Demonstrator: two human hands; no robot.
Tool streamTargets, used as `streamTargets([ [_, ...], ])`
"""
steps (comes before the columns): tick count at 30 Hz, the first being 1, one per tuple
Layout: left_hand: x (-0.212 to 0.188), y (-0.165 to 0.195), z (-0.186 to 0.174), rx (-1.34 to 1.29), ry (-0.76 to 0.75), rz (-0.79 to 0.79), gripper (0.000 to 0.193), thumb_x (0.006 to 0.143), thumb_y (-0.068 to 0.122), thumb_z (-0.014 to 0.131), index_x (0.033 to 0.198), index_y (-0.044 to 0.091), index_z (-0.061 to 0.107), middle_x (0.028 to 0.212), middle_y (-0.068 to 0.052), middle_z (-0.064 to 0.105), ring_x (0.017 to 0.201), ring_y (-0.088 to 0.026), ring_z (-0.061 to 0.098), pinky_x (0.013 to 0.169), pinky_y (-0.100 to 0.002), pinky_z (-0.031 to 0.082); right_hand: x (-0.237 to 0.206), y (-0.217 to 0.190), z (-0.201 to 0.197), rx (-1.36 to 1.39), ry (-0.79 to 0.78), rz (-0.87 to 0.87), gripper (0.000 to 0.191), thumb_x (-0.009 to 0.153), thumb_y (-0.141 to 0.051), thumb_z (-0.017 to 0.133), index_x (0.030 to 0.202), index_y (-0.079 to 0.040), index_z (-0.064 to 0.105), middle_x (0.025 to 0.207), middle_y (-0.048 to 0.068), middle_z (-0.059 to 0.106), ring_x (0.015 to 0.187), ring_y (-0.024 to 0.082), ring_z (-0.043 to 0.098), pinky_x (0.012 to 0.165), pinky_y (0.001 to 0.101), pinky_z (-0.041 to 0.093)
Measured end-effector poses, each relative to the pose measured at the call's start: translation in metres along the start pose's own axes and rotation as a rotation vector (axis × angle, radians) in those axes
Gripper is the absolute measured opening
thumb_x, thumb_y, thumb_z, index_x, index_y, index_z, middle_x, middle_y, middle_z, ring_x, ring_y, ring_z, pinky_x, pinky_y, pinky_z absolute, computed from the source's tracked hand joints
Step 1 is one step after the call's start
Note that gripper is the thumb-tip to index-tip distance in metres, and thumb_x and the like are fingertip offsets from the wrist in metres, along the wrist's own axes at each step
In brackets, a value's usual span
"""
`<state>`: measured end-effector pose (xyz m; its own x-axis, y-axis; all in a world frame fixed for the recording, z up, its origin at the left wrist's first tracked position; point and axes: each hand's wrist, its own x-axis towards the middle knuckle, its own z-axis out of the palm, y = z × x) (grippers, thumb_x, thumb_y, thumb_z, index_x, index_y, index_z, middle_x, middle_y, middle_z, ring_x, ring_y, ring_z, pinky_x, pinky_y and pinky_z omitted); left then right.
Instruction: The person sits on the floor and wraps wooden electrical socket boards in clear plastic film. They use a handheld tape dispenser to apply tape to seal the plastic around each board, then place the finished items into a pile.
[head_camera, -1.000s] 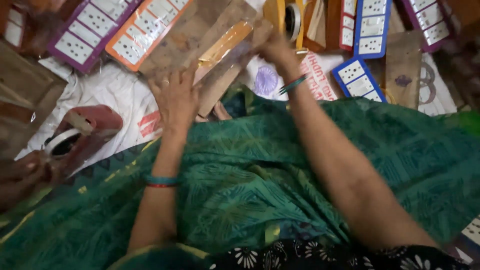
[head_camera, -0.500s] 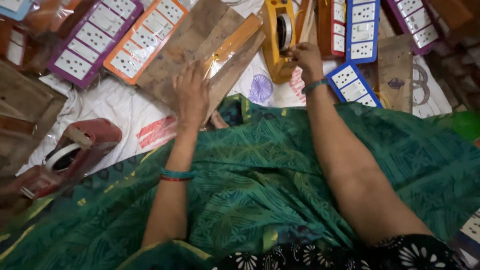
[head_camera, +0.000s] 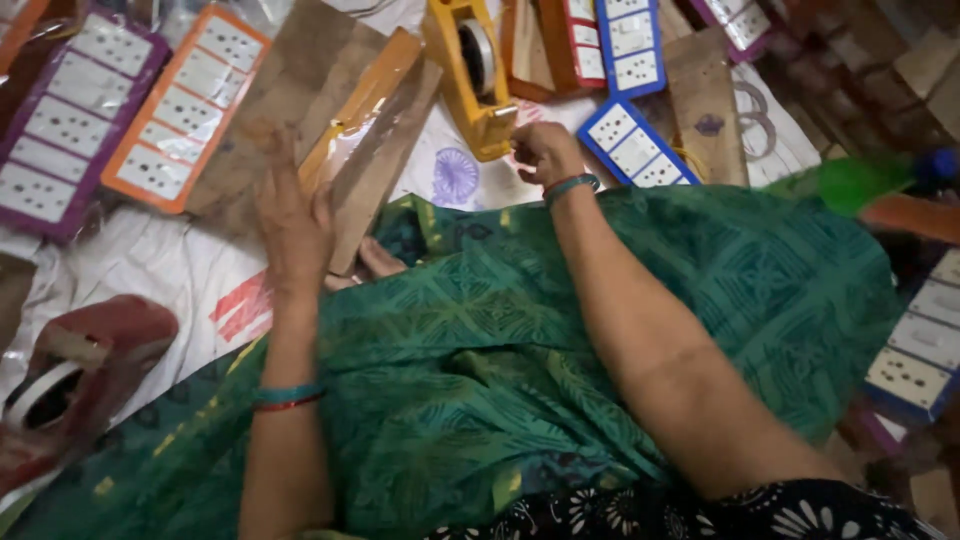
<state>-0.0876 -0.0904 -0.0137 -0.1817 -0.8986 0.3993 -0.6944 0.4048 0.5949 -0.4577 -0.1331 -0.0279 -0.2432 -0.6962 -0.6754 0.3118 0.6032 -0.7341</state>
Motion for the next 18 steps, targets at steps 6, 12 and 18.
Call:
streamTargets([
  [6, 0.003, 0.004, -0.001, -0.068, 0.081, 0.038, 0.083, 0.097, 0.004, 0.072, 0.166, 0.008, 0.026, 0.166, -0.018, 0.038, 0.147, -0.042, 0.044, 0.123, -0.052, 0.033, -0.003, 0.025, 0.069, -0.170, -0.164, 0.012, 0.017, 0.087, -0.013, 0.073, 0.082, -0.012, 0.057, 0.067, 0.002, 0.055, 0.060, 0.015, 0.057, 0.059, 0.0347, 0.053],
  [12, 0.002, 0.008, 0.000, -0.178, 0.147, 0.052, 0.081, 0.098, 0.004, 0.070, 0.165, 0.013, 0.027, 0.165, -0.019, 0.040, 0.152, -0.041, 0.040, 0.125, -0.050, 0.036, -0.042, -0.004, 0.155, -0.237, -0.497, -0.730, 0.011, 0.097, -0.015, 0.074, 0.095, -0.005, 0.069, 0.080, 0.002, 0.068, 0.072, 0.011, 0.064, 0.064, 0.0271, 0.051],
  [18, 0.005, 0.010, -0.001, -0.229, 0.192, 0.033, 0.071, 0.098, 0.003, 0.070, 0.160, 0.013, 0.036, 0.159, -0.024, 0.042, 0.146, -0.046, 0.042, 0.120, -0.048, 0.040, -0.070, 0.026, 0.195, -0.662, -0.126, -1.086, 0.030, 0.082, -0.020, 0.083, 0.089, -0.003, 0.059, 0.075, 0.007, 0.066, 0.072, 0.018, 0.069, 0.062, 0.0340, 0.055],
])
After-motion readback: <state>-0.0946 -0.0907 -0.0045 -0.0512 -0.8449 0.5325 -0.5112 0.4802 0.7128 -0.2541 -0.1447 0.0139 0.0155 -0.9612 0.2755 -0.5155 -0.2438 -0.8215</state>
